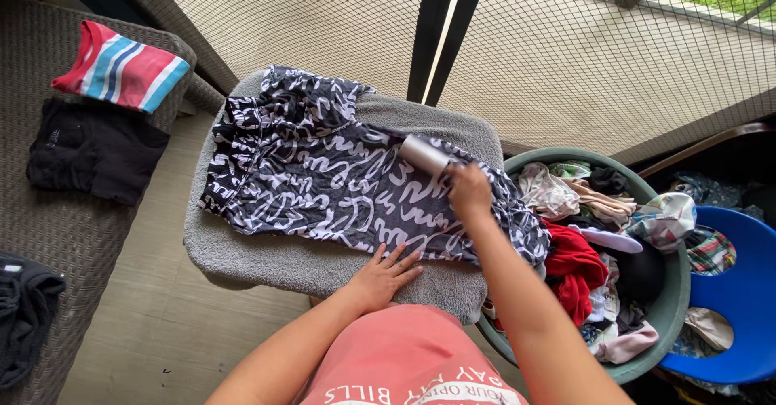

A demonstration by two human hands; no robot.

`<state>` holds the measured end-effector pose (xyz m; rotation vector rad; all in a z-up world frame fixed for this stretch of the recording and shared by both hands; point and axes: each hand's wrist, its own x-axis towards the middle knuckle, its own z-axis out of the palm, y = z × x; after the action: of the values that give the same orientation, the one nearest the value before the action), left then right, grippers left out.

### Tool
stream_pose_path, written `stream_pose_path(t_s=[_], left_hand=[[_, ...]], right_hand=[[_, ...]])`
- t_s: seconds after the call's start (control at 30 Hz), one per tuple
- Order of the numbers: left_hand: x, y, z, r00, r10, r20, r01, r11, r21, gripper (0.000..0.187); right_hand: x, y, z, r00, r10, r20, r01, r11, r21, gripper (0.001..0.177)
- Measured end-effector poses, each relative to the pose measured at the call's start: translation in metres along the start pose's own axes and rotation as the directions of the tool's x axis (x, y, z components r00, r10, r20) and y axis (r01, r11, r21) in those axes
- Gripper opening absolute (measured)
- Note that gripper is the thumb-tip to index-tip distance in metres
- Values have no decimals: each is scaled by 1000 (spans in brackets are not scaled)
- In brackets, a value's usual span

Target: The person uses a lint roller to remove lint from a patterned garment laid on a chair. They repeatedly roll the tool over the fabric, lift and reposition the garment to access different areas, and then fold the garment.

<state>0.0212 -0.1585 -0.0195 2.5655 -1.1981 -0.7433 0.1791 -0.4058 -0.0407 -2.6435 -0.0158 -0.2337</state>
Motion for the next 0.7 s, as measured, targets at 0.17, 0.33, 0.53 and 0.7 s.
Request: stream_pose_path(t_s=[0.17,0.33,0.53,0.7], left_hand=[[-2,3,1,999,-20,50,17,998,68,100],[4,-7,33,958,52,-282,-22,994,109,91],[-3,3,-2,991,-32,-133,38,998,42,91],[-11,9,-22,971,-31,-236,21,999,-46,75]], right_hand=[[64,10,-19,972,114,-206,-120,993,-16,17],[-33,-17,-11,981,-188,50,174,962,210,16],[-70,-52,17,974,-205,98,194,974,117,29],[35,-46,22,987,128,-101,-124,991,42,21]])
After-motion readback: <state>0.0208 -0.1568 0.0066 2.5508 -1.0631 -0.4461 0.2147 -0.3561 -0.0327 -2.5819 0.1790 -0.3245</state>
